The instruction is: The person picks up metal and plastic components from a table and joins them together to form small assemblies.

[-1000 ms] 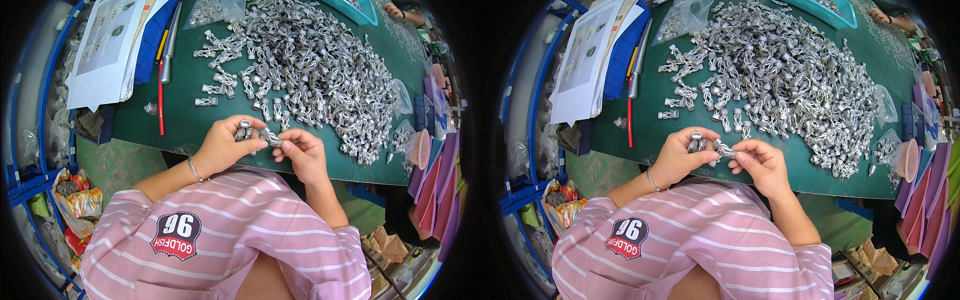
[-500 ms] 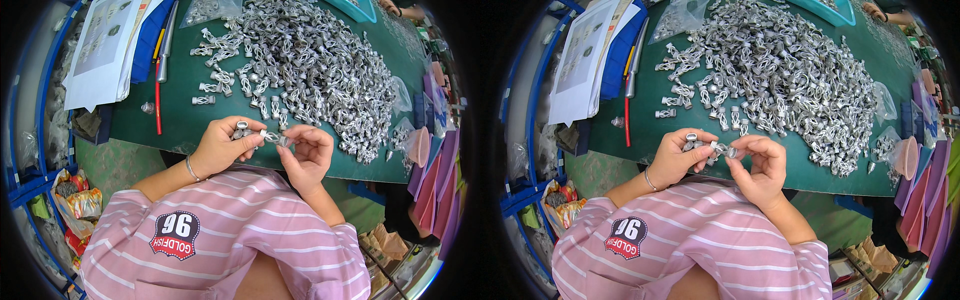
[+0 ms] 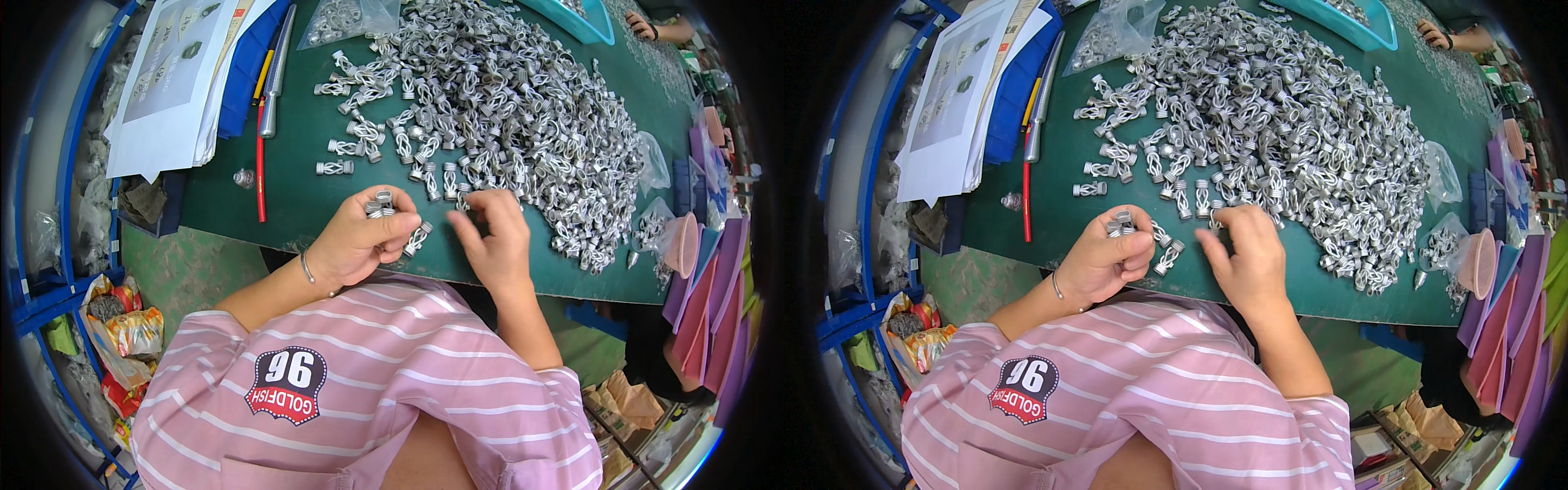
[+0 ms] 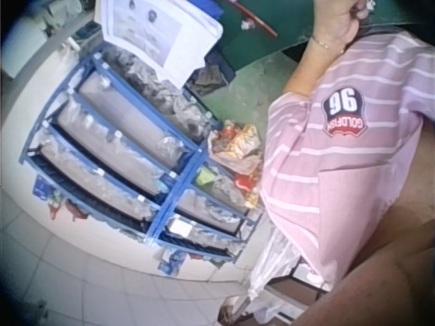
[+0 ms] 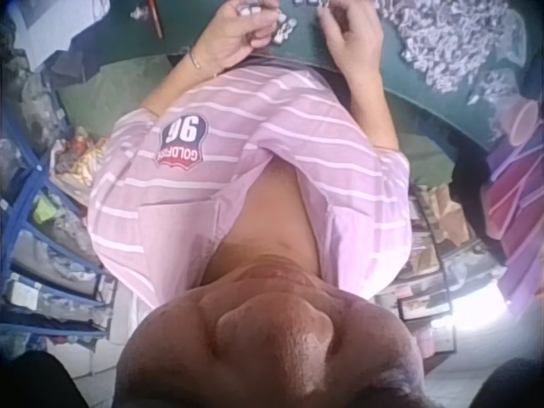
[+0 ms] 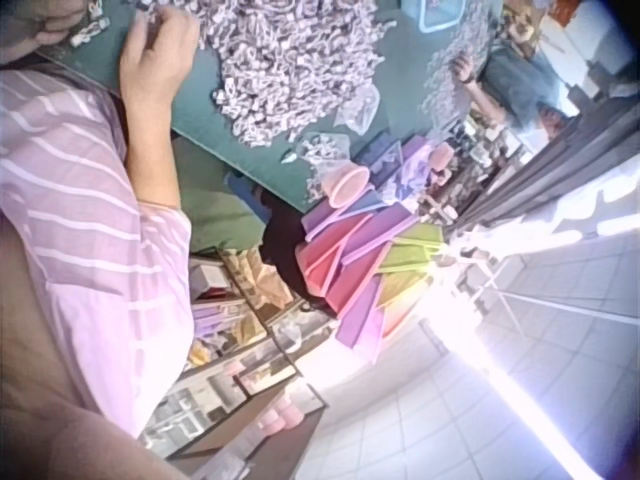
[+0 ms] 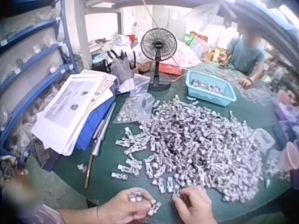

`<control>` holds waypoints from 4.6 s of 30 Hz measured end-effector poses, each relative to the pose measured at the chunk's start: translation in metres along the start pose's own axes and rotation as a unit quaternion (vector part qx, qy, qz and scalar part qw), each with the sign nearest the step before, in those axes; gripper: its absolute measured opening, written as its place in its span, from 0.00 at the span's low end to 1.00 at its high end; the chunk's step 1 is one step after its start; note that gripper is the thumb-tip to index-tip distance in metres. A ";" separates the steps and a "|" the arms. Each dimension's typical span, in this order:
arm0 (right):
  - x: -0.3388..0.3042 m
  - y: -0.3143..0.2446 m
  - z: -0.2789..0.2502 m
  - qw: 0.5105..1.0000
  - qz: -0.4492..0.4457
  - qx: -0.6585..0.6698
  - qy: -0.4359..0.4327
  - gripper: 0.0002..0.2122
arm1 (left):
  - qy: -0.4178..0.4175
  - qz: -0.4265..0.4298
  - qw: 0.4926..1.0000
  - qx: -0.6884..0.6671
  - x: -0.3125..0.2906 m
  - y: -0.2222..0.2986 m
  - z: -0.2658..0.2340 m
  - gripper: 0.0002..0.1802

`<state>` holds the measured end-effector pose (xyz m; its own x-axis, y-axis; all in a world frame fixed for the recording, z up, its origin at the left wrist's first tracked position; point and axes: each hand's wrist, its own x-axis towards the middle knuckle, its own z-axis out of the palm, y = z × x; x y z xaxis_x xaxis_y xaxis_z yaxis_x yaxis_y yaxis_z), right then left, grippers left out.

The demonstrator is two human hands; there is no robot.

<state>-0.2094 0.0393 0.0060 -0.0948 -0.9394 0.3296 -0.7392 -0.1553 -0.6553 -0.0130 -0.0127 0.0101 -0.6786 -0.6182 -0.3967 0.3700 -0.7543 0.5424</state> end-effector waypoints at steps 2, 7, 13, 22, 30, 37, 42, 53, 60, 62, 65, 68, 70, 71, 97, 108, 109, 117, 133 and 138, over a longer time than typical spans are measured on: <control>-0.002 0.004 0.004 0.998 -0.040 -0.058 -0.006 0.08 | 0.016 0.004 1.000 0.011 0.000 0.001 0.001 0.07; -0.006 0.001 -0.006 0.984 0.138 0.116 0.004 0.03 | 0.069 0.011 0.986 0.150 -0.001 0.001 0.007 0.09; -0.007 -0.010 -0.010 0.984 -0.003 0.177 -0.006 0.06 | 0.049 0.064 0.973 0.215 0.002 -0.004 0.012 0.16; -0.012 -0.014 -0.002 0.971 -0.030 0.231 0.050 0.12 | 0.047 0.127 0.921 0.365 -0.003 -0.002 0.009 0.11; -0.006 -0.016 -0.009 0.946 0.090 0.309 -0.037 0.06 | 0.043 0.199 0.898 0.391 -0.002 -0.005 0.012 0.12; 0.063 0.015 -0.065 0.878 0.276 0.363 -0.146 0.03 | 0.103 0.149 0.938 0.295 -0.010 0.002 0.013 0.10; 0.155 0.037 -0.112 0.824 0.152 0.524 0.153 0.12 | 0.103 0.149 0.949 0.258 -0.008 0.000 0.012 0.09; 0.079 0.002 -0.041 0.977 0.004 0.104 -0.184 0.05 | 0.149 0.168 0.954 0.196 -0.014 0.006 -0.004 0.07; 0.026 -0.004 0.005 0.986 -0.096 -0.064 -0.118 0.08 | 0.118 0.146 0.957 0.223 -0.009 0.005 0.000 0.06; 0.024 -0.002 0.005 0.990 -0.083 -0.056 -0.095 0.07 | 0.111 0.139 0.955 0.236 -0.008 0.004 -0.001 0.07; 0.018 -0.009 0.001 0.995 0.019 0.075 -0.059 0.07 | 0.104 0.134 0.951 0.259 -0.006 0.002 -0.003 0.11; 0.008 -0.012 0.000 0.896 0.162 0.402 -0.094 0.06 | 0.088 0.119 0.951 0.273 -0.003 0.000 0.001 0.19; 0.000 -0.008 0.003 0.786 0.216 0.565 -0.128 0.06 | 0.080 0.110 0.948 0.287 -0.006 0.000 0.005 0.15; -0.004 -0.009 0.005 0.759 0.242 0.590 -0.133 0.06 | 0.074 0.104 0.949 0.288 -0.007 -0.001 0.006 0.14; -0.007 -0.028 0.019 0.888 -0.071 0.451 0.051 0.26 | 0.014 0.013 0.995 0.094 -0.003 -0.005 0.003 0.15; -0.006 -0.033 0.017 0.881 -0.040 0.471 0.035 0.23 | 0.007 -0.018 0.999 0.032 -0.005 -0.004 0.003 0.13; -0.006 -0.034 0.017 0.872 -0.020 0.488 0.039 0.23 | 0.005 -0.016 0.999 0.038 -0.004 -0.006 0.000 0.13; -0.004 -0.032 0.017 0.860 0.018 0.509 0.025 0.24 | 0.000 -0.033 0.999 0.025 -0.006 -0.002 -0.001 0.11; 0.001 -0.036 0.006 0.934 -0.080 0.346 -0.048 0.11 | 0.036 -0.033 0.999 -0.023 -0.005 0.001 0.008 0.14; 0.021 -0.022 0.017 0.993 -0.093 0.078 0.015 0.07 | 0.065 0.004 0.998 -0.020 -0.002 0.000 0.003 0.16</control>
<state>-0.1843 0.0178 0.0157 0.0119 -0.8812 0.4725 -0.6338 -0.3722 -0.6781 -0.0136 -0.0106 0.0136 -0.5881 -0.6454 -0.4875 0.4019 -0.7562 0.5163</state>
